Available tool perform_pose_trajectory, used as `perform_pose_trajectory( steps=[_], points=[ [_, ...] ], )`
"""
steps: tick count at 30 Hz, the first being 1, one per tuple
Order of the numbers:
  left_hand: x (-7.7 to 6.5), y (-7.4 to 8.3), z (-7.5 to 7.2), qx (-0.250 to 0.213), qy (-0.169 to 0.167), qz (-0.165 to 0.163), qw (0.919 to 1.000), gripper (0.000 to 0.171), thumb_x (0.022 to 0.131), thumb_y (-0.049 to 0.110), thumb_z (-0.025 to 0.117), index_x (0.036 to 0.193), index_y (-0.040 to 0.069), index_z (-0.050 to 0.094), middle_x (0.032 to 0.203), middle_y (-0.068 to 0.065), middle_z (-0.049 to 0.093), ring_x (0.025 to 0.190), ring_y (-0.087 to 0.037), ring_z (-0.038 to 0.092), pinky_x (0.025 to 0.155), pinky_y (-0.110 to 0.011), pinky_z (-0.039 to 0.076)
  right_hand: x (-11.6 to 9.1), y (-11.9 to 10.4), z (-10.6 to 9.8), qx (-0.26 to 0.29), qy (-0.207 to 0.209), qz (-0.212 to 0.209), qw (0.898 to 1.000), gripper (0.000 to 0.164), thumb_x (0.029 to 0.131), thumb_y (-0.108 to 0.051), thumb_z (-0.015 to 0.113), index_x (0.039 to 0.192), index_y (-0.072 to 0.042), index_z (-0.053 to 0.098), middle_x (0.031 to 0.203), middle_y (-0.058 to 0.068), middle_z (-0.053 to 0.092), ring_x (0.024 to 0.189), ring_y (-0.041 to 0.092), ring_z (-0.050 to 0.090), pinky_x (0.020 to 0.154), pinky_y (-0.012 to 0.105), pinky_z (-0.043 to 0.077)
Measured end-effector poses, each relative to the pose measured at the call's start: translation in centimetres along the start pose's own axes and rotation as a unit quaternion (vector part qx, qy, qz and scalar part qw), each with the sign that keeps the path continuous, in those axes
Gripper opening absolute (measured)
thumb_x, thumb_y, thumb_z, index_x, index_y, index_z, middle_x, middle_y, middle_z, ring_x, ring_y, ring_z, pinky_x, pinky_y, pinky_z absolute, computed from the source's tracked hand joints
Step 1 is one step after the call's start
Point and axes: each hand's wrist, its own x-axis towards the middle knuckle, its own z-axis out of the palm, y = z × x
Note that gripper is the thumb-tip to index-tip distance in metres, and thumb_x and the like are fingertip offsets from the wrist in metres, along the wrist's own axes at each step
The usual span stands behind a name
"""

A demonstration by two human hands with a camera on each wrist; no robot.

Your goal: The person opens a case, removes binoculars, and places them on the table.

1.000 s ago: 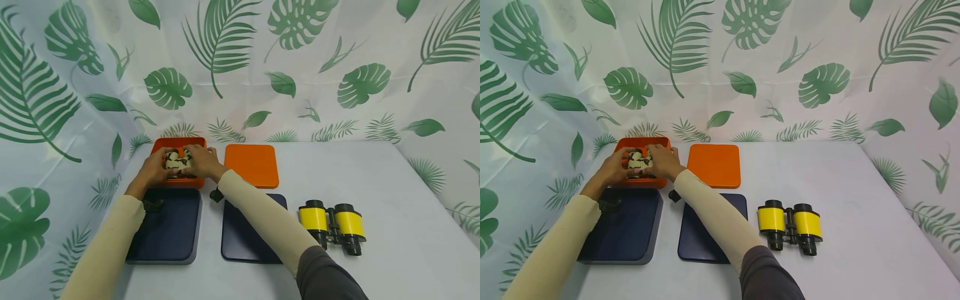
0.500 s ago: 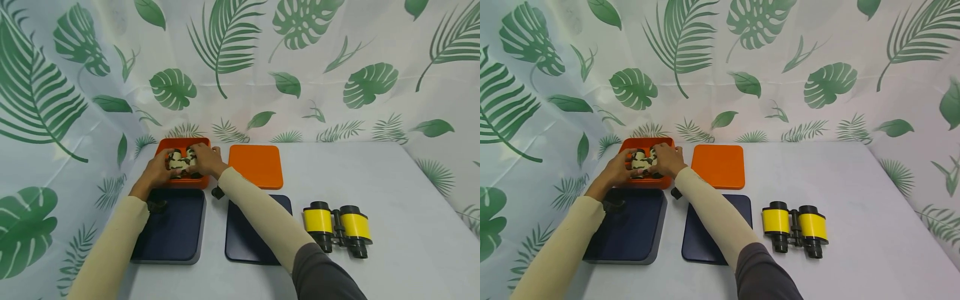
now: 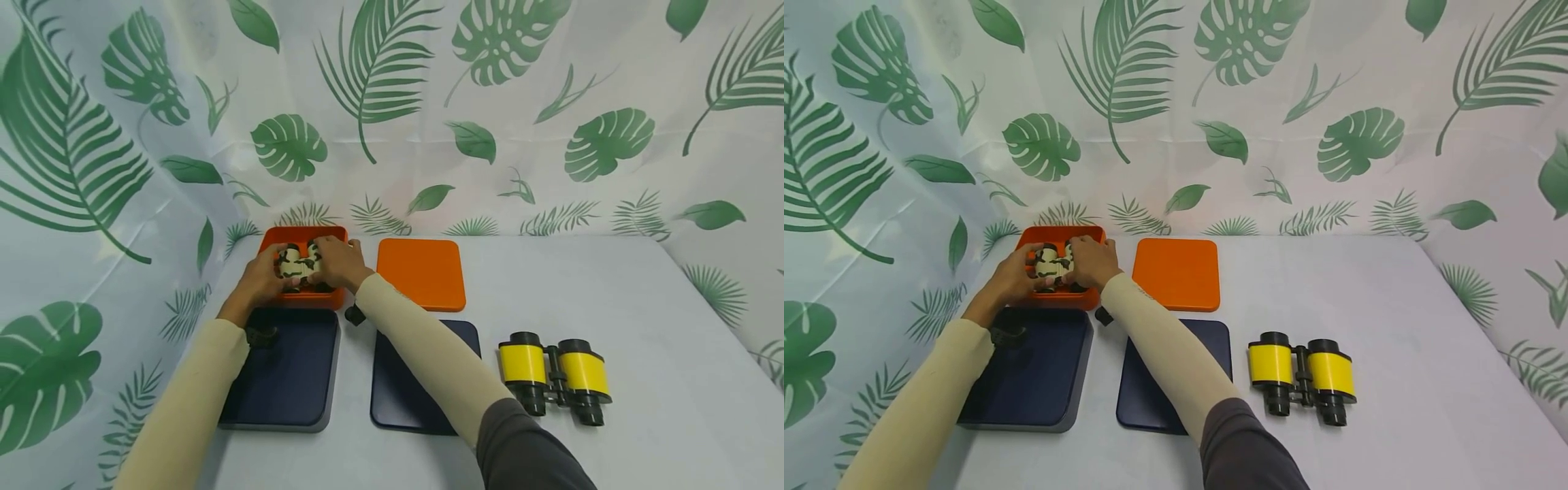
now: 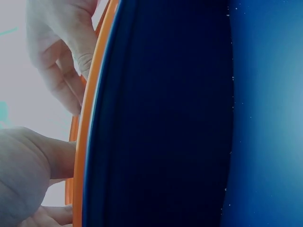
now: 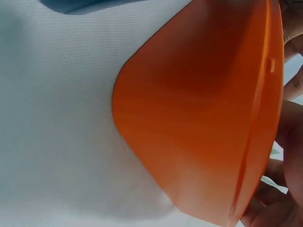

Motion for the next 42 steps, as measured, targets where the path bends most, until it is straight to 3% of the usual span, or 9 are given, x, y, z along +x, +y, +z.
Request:
perform_pose_trajectory(
  steps=[8,15,23,29,36,42],
  points=[
    [0.1,0.2,0.4,0.003,0.014,0.004,0.9999,0.085,0.1,0.022,0.077,0.167,0.006,0.028,0.169,-0.027,0.034,0.152,-0.049,0.038,0.123,-0.065,0.034,0.0,0.4,0.5,0.025,0.008,0.005,1.0,0.083,0.097,-0.047,0.076,0.165,-0.021,0.037,0.172,0.001,0.038,0.155,0.019,0.042,0.124,0.049,0.033],
    [0.2,0.4,0.3,0.012,0.055,0.016,0.9983,0.086,0.1,0.024,0.077,0.169,0.01,0.027,0.167,-0.028,0.037,0.153,-0.049,0.037,0.124,-0.066,0.033,0.0,0.8,0.3,0.084,0.057,-0.005,0.995,0.082,0.097,-0.042,0.079,0.165,-0.021,0.039,0.174,0.001,0.034,0.154,0.024,0.044,0.122,0.051,0.033],
    [-0.7,1.7,-0.9,-0.002,0.099,0.058,0.9934,0.089,0.099,0.02,0.078,0.17,0.012,0.025,0.165,-0.03,0.039,0.152,-0.051,0.038,0.123,-0.067,0.033,-0.8,1.7,-0.8,0.177,0.13,-0.065,0.973,0.084,0.094,-0.032,0.084,0.165,-0.018,0.041,0.173,0.003,0.036,0.157,0.025,0.04,0.127,0.056,0.03],
    [-1.5,2.8,-1.4,-0.02,0.116,0.075,0.9902,0.09,0.099,0.02,0.078,0.171,0.017,0.024,0.167,-0.028,0.037,0.153,-0.05,0.037,0.12,-0.069,0.035,-1.6,2.3,-1.6,0.244,0.154,-0.109,0.951,0.084,0.093,-0.024,0.084,0.164,-0.014,0.041,0.173,0.005,0.034,0.16,0.026,0.035,0.129,0.044,0.035],
    [-2.5,4.4,-1.5,-0.037,0.143,0.105,0.9835,0.089,0.097,0.02,0.081,0.17,0.019,0.029,0.165,-0.027,0.042,0.15,-0.05,0.042,0.116,-0.069,0.04,-3.3,2.8,-3.1,0.249,0.181,-0.119,0.944,0.083,0.093,-0.024,0.084,0.164,-0.015,0.042,0.173,0.002,0.034,0.16,0.025,0.034,0.129,0.042,0.034],
    [-3.1,6.1,-1.0,-0.053,0.152,0.125,0.979,0.088,0.096,0.019,0.082,0.169,0.022,0.032,0.159,-0.027,0.045,0.133,-0.048,0.055,0.104,-0.062,0.054,-5.0,3.8,-4.0,0.264,0.203,-0.124,0.935,0.084,0.092,-0.022,0.085,0.163,-0.013,0.043,0.173,0.003,0.034,0.16,0.025,0.033,0.13,0.042,0.032]
  ],
)
